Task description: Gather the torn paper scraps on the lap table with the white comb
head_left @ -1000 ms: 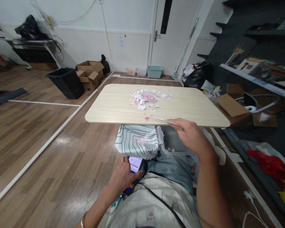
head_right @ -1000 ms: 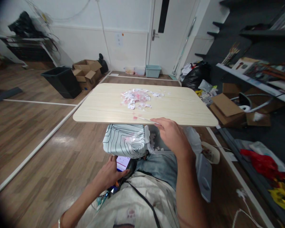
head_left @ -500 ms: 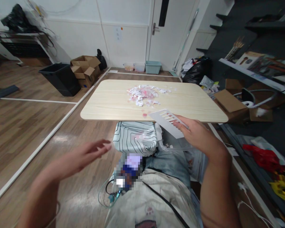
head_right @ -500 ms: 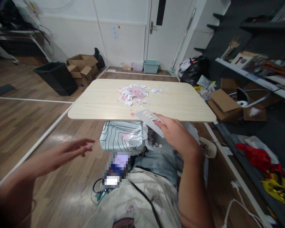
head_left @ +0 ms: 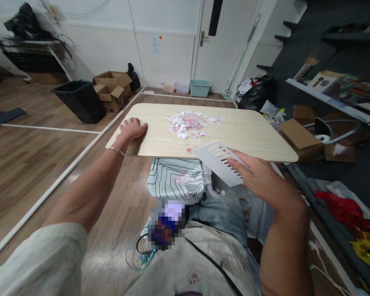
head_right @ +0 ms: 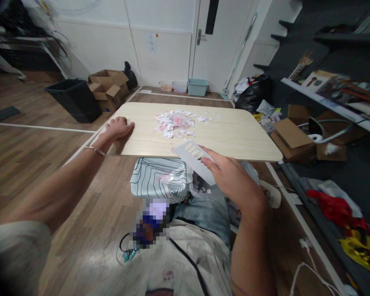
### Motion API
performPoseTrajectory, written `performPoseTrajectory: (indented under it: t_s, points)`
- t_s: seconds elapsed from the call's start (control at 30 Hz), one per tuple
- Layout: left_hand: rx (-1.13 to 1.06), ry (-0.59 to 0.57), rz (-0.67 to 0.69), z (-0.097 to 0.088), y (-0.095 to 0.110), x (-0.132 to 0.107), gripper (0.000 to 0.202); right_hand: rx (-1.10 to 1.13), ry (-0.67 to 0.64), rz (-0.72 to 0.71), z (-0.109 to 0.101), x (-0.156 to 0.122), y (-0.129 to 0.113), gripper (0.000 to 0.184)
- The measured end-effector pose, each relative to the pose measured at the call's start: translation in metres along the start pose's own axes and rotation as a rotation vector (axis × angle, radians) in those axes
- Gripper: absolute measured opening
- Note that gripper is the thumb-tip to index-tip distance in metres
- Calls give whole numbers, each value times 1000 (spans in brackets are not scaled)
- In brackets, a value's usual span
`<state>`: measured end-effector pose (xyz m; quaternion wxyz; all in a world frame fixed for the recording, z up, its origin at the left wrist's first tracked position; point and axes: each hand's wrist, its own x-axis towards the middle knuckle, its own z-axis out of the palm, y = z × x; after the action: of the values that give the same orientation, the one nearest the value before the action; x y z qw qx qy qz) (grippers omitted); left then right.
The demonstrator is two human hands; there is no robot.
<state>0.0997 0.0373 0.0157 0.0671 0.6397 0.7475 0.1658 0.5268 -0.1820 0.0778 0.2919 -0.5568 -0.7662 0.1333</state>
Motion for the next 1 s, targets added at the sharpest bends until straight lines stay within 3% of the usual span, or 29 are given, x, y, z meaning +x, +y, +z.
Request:
performPoseTrajectory:
  t_s: [0.07,0.17,0.47,0.67,1.0]
  points:
    - [24,37,-55,18,0,-4,72,-30,22,12,0,2,0,46]
    - [14,63,-55,28,-5,-8,78,-76,99,39,-1,5,0,46]
    - [7,86,-52,29,-8,-3,83,-202,60,-3,-6,27,17,44]
    - [1,101,-62,32,-10,-2,81,-394,30,42,-7,45,33,29]
    - [48,111,-68,34,-11,0,84,-349,-150,15,-8,60,15,24]
